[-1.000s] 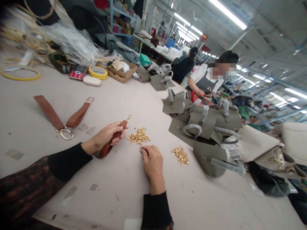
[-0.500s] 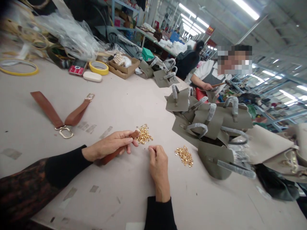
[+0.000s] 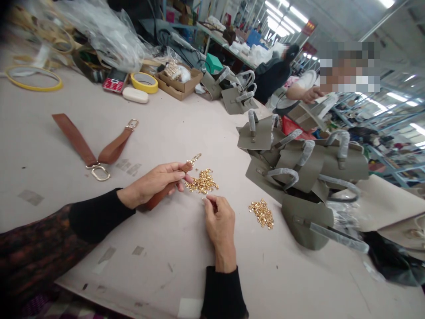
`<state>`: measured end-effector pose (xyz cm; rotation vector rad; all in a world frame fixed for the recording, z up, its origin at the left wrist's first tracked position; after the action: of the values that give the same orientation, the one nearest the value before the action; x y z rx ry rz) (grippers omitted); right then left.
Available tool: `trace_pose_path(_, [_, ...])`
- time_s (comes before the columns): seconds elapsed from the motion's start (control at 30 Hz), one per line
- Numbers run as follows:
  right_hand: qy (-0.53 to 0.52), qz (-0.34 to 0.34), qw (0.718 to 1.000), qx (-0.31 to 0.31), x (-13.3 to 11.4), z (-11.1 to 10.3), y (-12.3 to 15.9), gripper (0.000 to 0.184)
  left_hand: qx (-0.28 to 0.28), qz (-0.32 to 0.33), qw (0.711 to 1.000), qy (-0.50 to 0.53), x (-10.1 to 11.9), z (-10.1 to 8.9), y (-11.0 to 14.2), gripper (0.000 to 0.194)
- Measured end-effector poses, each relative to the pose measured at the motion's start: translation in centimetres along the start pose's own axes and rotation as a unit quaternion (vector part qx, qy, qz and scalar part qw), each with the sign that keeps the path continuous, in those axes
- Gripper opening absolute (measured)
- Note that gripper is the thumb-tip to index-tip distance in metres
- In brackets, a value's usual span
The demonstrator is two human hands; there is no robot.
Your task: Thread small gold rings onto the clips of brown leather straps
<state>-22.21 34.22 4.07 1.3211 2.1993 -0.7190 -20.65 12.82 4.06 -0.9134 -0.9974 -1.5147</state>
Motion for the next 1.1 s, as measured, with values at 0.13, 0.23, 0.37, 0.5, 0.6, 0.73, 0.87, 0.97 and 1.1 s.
trace_pose_path(0.13, [0.062,-0.012,0.998,-0.006,-0.5,0.9,0.1,0.013,-0.018,-0.004,1.0,0.001,-0.3,0.2,0.0,0.023])
trace_pose_path(0.23, [0.087,-0.009,0.996,-0.004,-0.8,1.3,0.1,0.012,-0.031,-0.032,0.999,-0.014,-0.9,0.5,0.4,0.032])
trace_pose_path(0.37, [0.014,0.019,0.999,0.023,-1.0,0.8,-0.5,0.011,-0.026,-0.053,0.998,-0.023,-1.5,0.8,0.3,0.048])
trace_pose_path(0.5, [-0.186,0.103,0.975,0.058,-0.7,0.0,-0.8,0.013,-0.03,-0.08,0.995,-0.042,-1.4,1.1,0.6,0.049])
trace_pose_path(0.6, [-0.311,0.12,0.941,0.059,-0.8,0.0,-1.0,0.014,-0.05,-0.086,0.993,-0.059,-1.1,1.6,1.0,0.052])
trace_pose_path(0.73, [-0.416,0.116,0.899,0.074,-0.9,-0.5,-1.2,0.018,-0.057,-0.075,0.994,-0.062,-0.9,3.3,0.8,0.053])
trace_pose_path(0.87, [-0.509,0.126,0.849,0.072,-0.5,-1.5,-0.4,0.027,-0.128,-0.056,0.986,-0.093,-0.3,6.9,0.3,0.043])
trace_pose_path(0.97, [-0.536,0.122,0.833,0.071,0.0,-2.2,0.1,0.031,-0.168,-0.035,0.982,-0.08,-0.3,8.7,-0.2,0.03])
trace_pose_path(1.1, [-0.528,0.132,0.838,0.041,0.2,-1.7,0.2,0.03,-0.166,-0.031,0.985,-0.048,-1.3,8.8,-0.6,0.026])
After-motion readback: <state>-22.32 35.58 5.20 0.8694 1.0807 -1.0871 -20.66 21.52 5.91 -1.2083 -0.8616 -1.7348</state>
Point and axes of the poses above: each hand's wrist, its own y-axis away from the middle knuckle, its own z-axis out of the palm, x = y × z, the point moved 3 cm from there along -y, towards the middle knuckle, and after that the axes turned 5 degrees about -x, right-handed, at the moved point
